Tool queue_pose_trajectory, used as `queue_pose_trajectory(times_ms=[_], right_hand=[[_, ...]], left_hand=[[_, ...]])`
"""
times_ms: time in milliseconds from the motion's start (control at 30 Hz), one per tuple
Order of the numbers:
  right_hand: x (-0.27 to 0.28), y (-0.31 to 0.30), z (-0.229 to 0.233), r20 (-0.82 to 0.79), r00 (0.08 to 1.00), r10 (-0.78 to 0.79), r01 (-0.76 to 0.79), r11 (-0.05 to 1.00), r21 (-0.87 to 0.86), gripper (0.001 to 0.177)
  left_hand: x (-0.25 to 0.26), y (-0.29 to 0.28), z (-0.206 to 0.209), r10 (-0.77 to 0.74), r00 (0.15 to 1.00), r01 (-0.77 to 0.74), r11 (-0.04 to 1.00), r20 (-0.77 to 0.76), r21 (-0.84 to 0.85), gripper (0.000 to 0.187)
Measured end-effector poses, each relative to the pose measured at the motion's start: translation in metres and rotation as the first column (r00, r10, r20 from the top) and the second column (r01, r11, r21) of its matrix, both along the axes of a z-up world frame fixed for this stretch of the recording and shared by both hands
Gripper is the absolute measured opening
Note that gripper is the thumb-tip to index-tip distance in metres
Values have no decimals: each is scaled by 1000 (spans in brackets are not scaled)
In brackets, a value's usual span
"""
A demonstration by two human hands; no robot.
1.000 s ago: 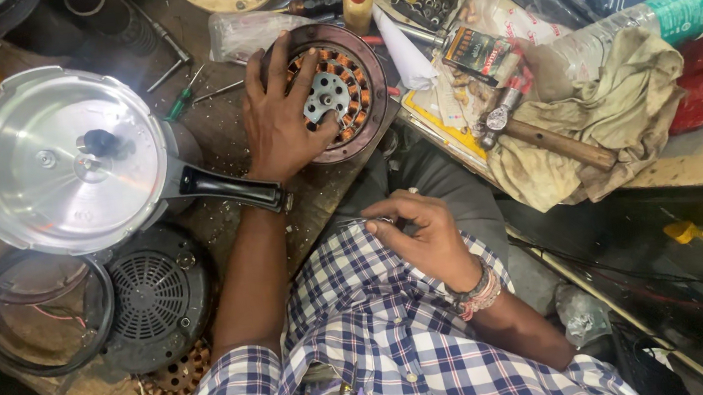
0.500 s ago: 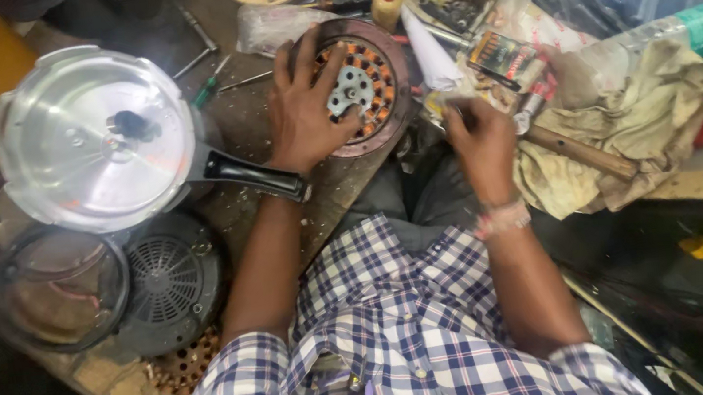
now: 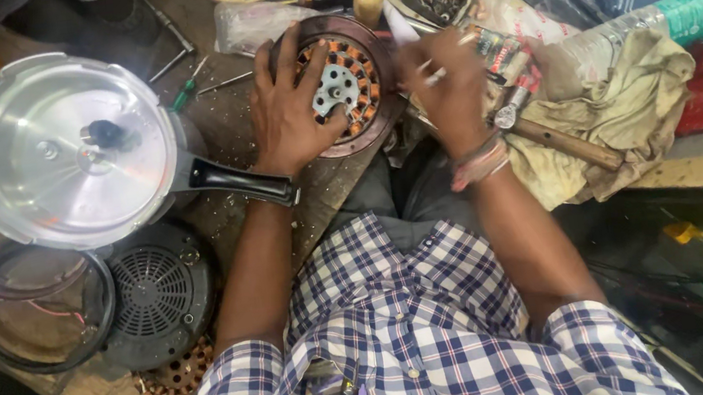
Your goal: The person works on a circular electrical component with copper windings, using a small metal tool to adjust or clean the slots. The person holds the component with both hands and repeatedly manipulates the tool within the winding slots.
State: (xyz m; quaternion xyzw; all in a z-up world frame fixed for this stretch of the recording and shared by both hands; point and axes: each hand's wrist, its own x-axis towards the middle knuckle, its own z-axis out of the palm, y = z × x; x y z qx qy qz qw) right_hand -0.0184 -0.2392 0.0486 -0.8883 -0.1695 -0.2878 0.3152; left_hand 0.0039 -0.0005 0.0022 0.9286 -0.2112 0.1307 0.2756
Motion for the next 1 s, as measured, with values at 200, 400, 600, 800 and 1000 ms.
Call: queue_pose_trajectory(times_ms=[200, 400, 600, 800, 1000], right_hand=[[59, -50, -36, -192, 975, -111, 113, 994, 1, 12], [83, -23, -62, -129, 979, -155, 95, 919, -384, 26], [91, -20, -67, -168, 972, -164, 57, 859, -509, 21], [52, -9, 32, -157, 987, -34, 81, 950, 301, 27], [-18, -17, 119, -2, 937, 350, -336, 896, -289, 25]], left_hand=[[0, -3, 2, -4, 1000, 3, 1000, 27, 17, 83], [2, -3, 1, 19, 1000, -18, 999, -7, 45, 86], [0, -3, -1, 19, 1000, -19, 999, 3, 29, 87], [3, 0, -9, 19, 1000, -19, 999, 1, 39, 88], [3, 0, 1, 8, 1000, -8, 1000, 1, 25, 88]])
